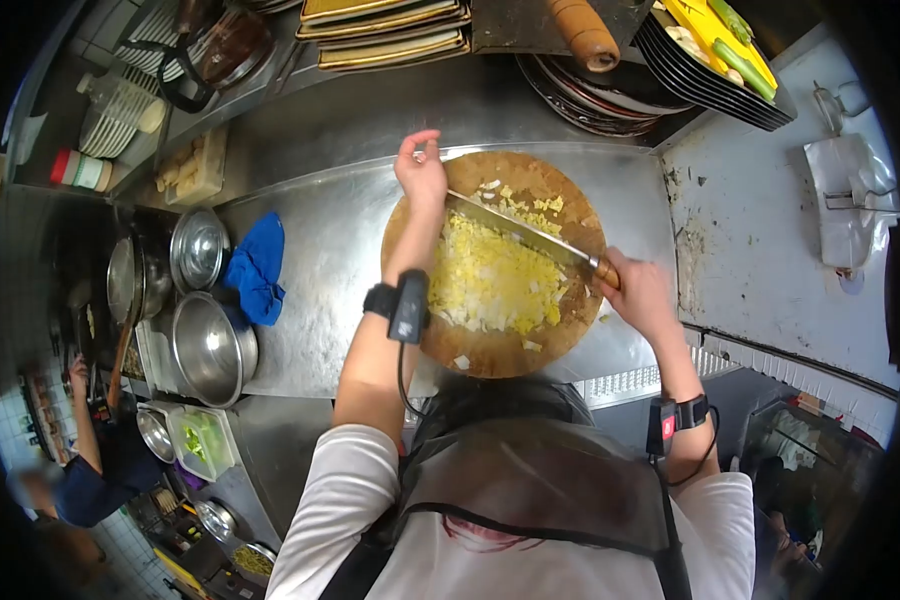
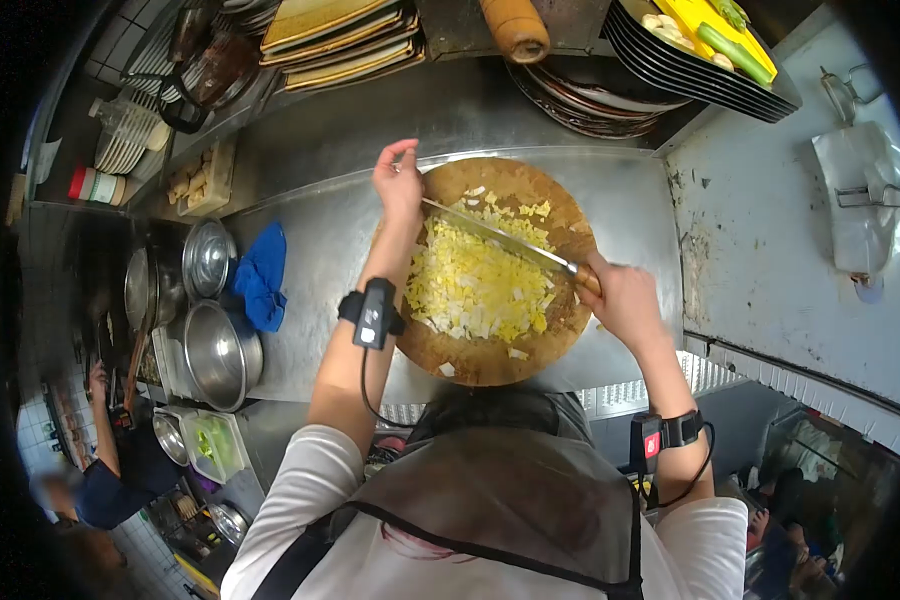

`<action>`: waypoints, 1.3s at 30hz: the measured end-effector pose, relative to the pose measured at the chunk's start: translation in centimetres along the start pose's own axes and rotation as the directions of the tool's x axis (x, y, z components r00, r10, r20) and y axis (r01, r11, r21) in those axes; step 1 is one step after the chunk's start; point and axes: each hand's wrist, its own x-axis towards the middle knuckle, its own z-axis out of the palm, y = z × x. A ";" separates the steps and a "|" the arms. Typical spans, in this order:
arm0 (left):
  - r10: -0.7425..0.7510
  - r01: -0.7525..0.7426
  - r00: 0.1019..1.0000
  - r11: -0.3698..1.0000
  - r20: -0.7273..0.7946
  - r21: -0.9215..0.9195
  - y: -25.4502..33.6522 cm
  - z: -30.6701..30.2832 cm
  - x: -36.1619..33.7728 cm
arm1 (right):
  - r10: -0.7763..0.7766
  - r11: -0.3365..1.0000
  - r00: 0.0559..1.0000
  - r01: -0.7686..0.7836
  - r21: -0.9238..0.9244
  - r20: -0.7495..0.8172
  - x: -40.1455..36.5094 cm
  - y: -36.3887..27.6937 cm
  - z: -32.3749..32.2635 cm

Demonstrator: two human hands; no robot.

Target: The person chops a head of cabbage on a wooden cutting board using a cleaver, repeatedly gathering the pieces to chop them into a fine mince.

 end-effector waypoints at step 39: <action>0.016 -0.023 0.985 0.999 0.172 0.034 7.5 -4.8 -8.5 | -0.055 0.992 0.995 0.045 0.119 0.086 -5.2 -2.4 -1.1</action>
